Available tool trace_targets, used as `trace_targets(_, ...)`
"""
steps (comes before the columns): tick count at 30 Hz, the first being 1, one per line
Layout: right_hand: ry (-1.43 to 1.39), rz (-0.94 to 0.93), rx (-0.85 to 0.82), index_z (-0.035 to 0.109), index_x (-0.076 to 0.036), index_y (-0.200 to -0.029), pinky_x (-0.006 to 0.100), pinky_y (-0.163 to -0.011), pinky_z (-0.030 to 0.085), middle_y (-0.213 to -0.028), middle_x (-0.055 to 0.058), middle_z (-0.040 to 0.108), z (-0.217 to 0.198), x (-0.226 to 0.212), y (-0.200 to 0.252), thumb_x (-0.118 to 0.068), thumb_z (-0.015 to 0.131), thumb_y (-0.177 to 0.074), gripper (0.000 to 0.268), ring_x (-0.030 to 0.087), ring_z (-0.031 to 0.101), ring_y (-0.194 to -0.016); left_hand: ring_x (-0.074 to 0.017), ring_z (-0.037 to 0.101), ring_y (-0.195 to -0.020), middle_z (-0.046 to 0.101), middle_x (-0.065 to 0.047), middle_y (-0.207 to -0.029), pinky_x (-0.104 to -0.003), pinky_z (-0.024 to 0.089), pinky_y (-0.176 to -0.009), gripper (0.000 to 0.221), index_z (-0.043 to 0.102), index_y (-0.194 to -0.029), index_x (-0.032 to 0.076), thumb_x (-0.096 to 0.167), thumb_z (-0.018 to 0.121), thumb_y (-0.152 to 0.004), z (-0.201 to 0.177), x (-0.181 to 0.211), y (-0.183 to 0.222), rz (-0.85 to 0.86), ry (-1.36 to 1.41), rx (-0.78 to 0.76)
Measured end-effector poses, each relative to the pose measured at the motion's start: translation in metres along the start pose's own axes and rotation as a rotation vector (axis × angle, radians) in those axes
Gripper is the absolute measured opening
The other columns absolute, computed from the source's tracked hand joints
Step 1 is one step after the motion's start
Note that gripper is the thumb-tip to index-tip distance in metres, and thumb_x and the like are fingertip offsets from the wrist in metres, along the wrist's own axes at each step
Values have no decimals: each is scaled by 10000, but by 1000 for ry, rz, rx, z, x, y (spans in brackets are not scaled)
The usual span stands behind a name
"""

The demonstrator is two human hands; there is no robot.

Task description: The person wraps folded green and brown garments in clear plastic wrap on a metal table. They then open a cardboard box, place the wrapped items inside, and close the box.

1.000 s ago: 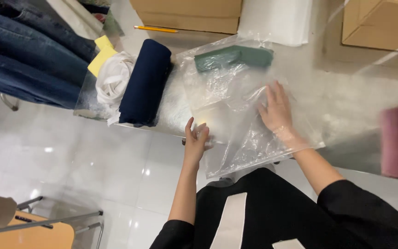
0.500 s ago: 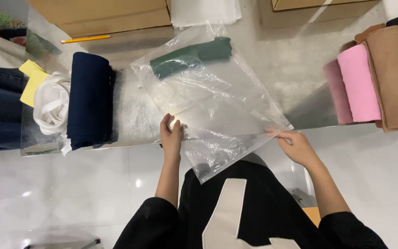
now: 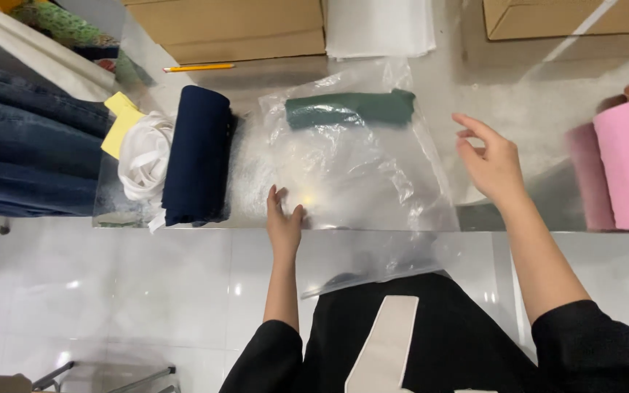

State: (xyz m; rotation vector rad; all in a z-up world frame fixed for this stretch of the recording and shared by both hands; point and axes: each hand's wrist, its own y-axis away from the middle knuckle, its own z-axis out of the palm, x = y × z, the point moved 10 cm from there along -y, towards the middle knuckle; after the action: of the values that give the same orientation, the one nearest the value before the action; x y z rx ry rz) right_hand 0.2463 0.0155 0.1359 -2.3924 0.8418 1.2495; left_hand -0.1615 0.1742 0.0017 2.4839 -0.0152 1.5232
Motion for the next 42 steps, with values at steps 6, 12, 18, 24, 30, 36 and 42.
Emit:
trace_targets(6,33,-347,-86,478,108,-1570,682,-1197,327,-1563,421,445,84,-110,-29,-65,666,-1032,596,593,404,-1441,-448,486,-1455,476,-246,-1619,-569,418,-1195,632,524,-1547,24,91,750,-961,-19,59,-20,187,-251,106)
trace_targets(12,422,-359,-396,298,-28,-1689,667,-1267,221,-1783,196,197,243,-74,-36,-107,494,-1080,645,405,171,-1633,-389,278,-1618,338,-130,-1745,-610,309,-1276,622,377,-1649,141,165,560,-1055,134,96,-84,503,-474,-189)
trace_targets(18,582,-186,-501,293,-254,-1709,615,-1315,22,-1795,8,226,222,13,-23,-485,386,-1128,632,229,139,-1660,-232,75,-1672,147,30,-1812,-557,9,-1335,625,262,-1699,358,592,306,-1121,118,61,-77,341,-855,-341)
trace_targets(24,683,-139,-355,314,-293,-1695,662,-1298,8,-1804,-79,194,165,59,-32,-536,357,-1119,627,226,132,-1660,-219,85,-1667,139,43,-1810,-541,61,-1342,660,274,-1696,352,624,331,-1097,75,40,-103,290,-860,-250)
trace_targets(30,535,-147,-213,416,-131,-1651,715,-1262,134,-1806,99,192,205,5,-25,-351,494,-1102,596,349,152,-1648,-342,293,-1607,318,-107,-1747,-579,245,-1304,664,420,-1631,148,281,556,-995,106,80,-94,618,-740,-61)
trace_targets(36,598,-8,-340,234,-235,-1718,774,-1226,-53,-1817,-15,125,221,13,-45,-493,397,-1118,673,255,45,-1671,-342,-33,-1670,41,-59,-1822,-618,38,-1322,718,201,-1721,212,572,339,-1115,139,73,-100,443,-872,-288)
trace_targets(42,728,84,-358,162,-370,-1710,841,-1204,-49,-1799,-152,96,165,55,-76,-647,353,-1068,724,188,4,-1666,-337,-98,-1667,-17,-41,-1826,-630,-37,-1316,739,139,-1733,279,660,244,-1109,182,92,-106,478,-932,-387)
